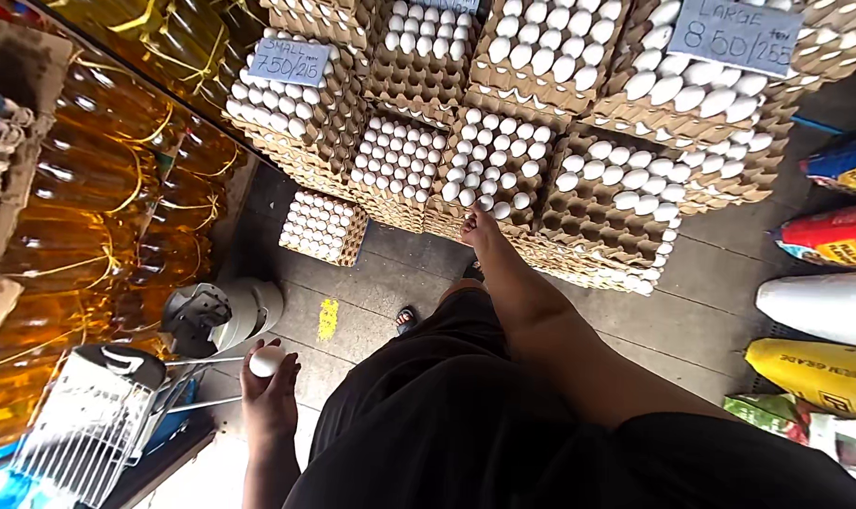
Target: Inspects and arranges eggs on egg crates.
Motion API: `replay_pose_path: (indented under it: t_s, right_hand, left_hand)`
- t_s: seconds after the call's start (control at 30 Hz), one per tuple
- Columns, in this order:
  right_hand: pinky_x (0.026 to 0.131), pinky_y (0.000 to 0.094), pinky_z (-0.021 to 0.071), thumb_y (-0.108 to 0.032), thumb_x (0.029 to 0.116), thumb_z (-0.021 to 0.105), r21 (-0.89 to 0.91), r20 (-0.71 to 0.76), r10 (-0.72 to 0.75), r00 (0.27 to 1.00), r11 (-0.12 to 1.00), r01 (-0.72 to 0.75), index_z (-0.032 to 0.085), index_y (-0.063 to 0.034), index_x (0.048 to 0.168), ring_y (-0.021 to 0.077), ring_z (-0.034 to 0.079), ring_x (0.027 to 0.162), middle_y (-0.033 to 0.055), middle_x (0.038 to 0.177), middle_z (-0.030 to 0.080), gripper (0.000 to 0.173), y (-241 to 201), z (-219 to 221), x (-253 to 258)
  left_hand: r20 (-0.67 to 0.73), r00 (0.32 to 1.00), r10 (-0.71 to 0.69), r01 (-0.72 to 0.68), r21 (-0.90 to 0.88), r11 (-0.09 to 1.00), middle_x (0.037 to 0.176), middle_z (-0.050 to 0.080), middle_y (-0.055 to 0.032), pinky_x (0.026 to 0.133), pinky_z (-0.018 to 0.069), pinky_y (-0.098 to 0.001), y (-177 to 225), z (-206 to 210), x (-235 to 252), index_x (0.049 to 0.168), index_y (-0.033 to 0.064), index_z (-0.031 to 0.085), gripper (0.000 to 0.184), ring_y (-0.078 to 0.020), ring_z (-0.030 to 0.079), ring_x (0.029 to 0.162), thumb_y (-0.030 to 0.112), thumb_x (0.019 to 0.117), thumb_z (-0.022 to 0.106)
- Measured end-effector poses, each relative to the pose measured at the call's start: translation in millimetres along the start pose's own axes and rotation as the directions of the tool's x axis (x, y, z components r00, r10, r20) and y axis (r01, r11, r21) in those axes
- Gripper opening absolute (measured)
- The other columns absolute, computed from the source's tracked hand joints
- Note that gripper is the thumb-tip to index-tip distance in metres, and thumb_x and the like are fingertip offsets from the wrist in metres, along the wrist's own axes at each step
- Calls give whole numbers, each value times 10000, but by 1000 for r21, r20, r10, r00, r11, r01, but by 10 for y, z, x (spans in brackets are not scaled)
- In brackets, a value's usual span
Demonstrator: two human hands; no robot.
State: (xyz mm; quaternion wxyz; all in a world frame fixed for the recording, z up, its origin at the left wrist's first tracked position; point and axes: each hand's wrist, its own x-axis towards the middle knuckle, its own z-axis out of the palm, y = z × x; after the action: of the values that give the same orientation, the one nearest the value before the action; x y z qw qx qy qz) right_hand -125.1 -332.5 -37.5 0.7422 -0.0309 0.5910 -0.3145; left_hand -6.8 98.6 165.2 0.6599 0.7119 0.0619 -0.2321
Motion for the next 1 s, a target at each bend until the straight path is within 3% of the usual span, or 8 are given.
replay_pose_path:
  t_s: [0.17, 0.33, 0.6, 0.77, 0.83, 0.9, 0.93, 1.0]
  right_hand:
    - [555, 228, 382, -258, 994, 593, -105, -37, -72, 997, 992, 67, 466, -192, 991, 75, 402, 607, -30, 816, 416, 143, -229, 165, -219]
    - [560, 204, 421, -236, 1024, 513, -231, 120, -107, 987, 964, 133, 461, -196, 1033, 51, 434, 600, -46, 811, 459, 66, -599, 349, -450]
    - [587, 186, 422, -242, 1055, 474, -229, 68, -259, 963, 936, 268, 462, -200, 1014, 35, 447, 593, -57, 767, 448, 60, -962, 866, -679]
    - [788, 206, 476, -259, 1108, 323, -227, 90, -280, 956, 929, 293, 440, -164, 1197, 48, 536, 830, -6, 969, 485, 175, -1004, 906, -645]
    - [840, 194, 479, -239, 1117, 292, -161, 87, -282, 955, 943, 293, 417, -124, 1269, 50, 556, 911, 21, 1040, 492, 228, -1045, 929, -645]
    - [897, 176, 475, -113, 1095, 329, 186, 51, -235, 971, 957, 222, 424, -44, 1274, 57, 576, 978, 49, 1078, 505, 214, -1091, 949, -596]
    - [956, 193, 469, 1, 1060, 347, 508, 16, -170, 985, 850, 138, 446, 19, 1285, 87, 594, 1051, 71, 1130, 539, 246, -1119, 971, -592]
    - [1163, 258, 377, 46, 1038, 279, 964, 83, -44, 996, 258, -69, 404, 60, 1446, 154, 539, 1370, 109, 1423, 564, 427, -1180, 1013, -597]
  left_hand:
    - [63, 998, 17, -13, -58, 998, 1286, 591, -65, 753, 602, -258, -75, 21, 72, 1475, 57, 304, 660, -113, 680, 933, -59, 897, 601]
    - [50, 999, 19, -15, -76, 997, 1300, 590, -59, 805, 597, -288, -164, -98, 98, 1463, 81, 346, 637, -119, 673, 952, -43, 909, 634]
    - [52, 998, 26, -19, -130, 991, 1305, 600, -34, 826, 599, -298, -345, -296, 116, 1452, 135, 373, 653, -130, 680, 970, -6, 893, 681]
    - [44, 999, 32, -25, -159, 987, 1299, 599, -23, 850, 601, -304, -410, -399, 72, 1469, 135, 348, 689, -134, 680, 994, 28, 894, 712]
    - [30, 999, 32, -26, -176, 984, 1312, 596, -24, 850, 603, -314, -430, -438, 43, 1473, 133, 344, 693, -144, 679, 1006, 29, 896, 713]
    - [23, 999, 31, -26, -178, 984, 1318, 588, -24, 851, 603, -319, -450, -498, 9, 1475, 133, 331, 693, -150, 676, 1017, 30, 902, 705]
    - [21, 999, 28, -23, -182, 983, 1320, 589, -24, 853, 601, -319, -463, -525, -3, 1475, 134, 329, 689, -151, 676, 1018, 28, 905, 700]
    - [14, 1000, 25, -22, -193, 981, 1323, 594, -29, 847, 599, -314, -496, -572, -24, 1470, 132, 326, 678, -153, 678, 1013, 20, 908, 687]
